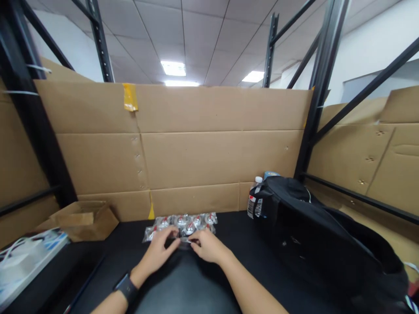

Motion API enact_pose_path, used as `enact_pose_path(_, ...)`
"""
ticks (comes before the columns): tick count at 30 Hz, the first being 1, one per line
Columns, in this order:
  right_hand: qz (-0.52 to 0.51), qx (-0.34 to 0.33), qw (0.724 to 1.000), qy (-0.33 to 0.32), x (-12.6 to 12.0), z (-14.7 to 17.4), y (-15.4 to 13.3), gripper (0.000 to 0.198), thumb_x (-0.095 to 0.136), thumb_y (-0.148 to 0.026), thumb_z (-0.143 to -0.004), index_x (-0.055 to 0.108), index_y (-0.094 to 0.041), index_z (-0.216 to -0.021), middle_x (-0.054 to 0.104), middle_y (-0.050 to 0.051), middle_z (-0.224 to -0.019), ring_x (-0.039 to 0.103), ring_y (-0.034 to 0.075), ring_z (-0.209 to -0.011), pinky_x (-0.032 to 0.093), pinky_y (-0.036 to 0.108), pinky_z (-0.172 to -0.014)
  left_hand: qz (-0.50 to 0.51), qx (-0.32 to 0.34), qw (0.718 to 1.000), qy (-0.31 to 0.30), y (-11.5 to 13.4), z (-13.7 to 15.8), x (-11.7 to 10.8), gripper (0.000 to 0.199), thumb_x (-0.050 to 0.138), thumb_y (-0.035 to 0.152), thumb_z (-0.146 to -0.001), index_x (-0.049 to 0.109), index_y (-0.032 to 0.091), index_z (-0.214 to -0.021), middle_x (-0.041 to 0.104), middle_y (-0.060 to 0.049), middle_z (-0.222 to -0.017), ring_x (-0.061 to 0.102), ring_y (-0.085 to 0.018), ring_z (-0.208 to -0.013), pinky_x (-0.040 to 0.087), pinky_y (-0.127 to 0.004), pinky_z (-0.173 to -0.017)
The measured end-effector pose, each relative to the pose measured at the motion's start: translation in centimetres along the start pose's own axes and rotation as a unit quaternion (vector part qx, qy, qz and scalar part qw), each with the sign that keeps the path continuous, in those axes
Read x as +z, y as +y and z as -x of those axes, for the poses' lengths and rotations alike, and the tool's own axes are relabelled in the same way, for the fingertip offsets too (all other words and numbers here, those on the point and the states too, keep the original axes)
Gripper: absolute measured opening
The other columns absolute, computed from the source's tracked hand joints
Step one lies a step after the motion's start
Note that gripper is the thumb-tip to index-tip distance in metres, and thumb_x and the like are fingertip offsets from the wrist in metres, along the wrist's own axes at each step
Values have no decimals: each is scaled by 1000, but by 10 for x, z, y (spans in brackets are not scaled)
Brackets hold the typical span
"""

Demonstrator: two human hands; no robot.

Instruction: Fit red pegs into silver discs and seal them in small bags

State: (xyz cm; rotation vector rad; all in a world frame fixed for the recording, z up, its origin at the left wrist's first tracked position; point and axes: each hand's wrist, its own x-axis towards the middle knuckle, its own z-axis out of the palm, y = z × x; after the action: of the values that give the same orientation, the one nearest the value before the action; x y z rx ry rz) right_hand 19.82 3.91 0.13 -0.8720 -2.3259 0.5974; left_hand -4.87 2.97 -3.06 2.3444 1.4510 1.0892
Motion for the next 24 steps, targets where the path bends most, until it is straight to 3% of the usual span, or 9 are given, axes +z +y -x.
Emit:
enact_pose_path(3, -12, 22, 998, 50, -1, -3, -5, 28, 51, -23, -94, 79, -25, -101, 74, 4, -80, 64, 19, -71, 48, 30, -75, 39, 13, 997, -61, 10, 7, 12, 43, 63, 43, -89, 56, 29, -129, 66, -8, -125, 60, -28, -115, 41, -43, -101)
enact_pose_path(6, -56, 23, 996, 69, -4, -5, -11, 24, 57, -31, -93, 80, -26, -98, 73, 5, -89, 65, 20, -79, 48, 29, -74, 52, -21, 996, -74, 17, 12, 19, 49, 64, 38, -88, 53, 31, -135, 69, -7, -119, 61, -27, -109, 41, -42, -99)
enact_pose_path(9, -141, 60, 984, 93, -8, -5, -12, 20, 66, -38, -88, 81, -26, -91, 69, 7, -97, 65, 22, -88, 50, 29, -73, 64, -58, 993, -74, 23, 16, 24, 56, 66, 31, -84, 48, 32, -137, 72, -3, -101, 63, -25, -96, 42, -40, -94)
enact_pose_path(16, -321, 124, 935, 83, -22, -7, -6, 27, 86, -38, -68, 81, -21, -88, 67, 2, -72, 59, 15, -65, 46, 29, -68, 96, -76, 989, -76, 25, 18, 36, 72, 65, 22, -80, 37, 33, -145, 73, 0, -94, 64, -23, -96, 38, -41, -99)
enact_pose_path(19, -378, 145, 906, 126, -23, -9, 0, 37, 90, -37, -61, 78, -20, -91, 64, -2, -64, 57, 13, -60, 47, 29, -67, 109, -72, 989, -66, 22, 17, 36, 69, 63, 24, -83, 37, 31, -146, 73, -2, -94, 64, -24, -97, 39, -42, -102)
enact_pose_path(24, -373, 136, 897, 196, -23, -13, 16, 38, 91, -38, -57, 76, -18, -85, 60, -3, -59, 53, 12, -55, 43, 26, -59, 105, -47, 990, -78, 24, 16, 26, 53, 62, 33, -87, 48, 32, -138, 72, -4, -103, 64, -24, -102, 44, -40, -102)
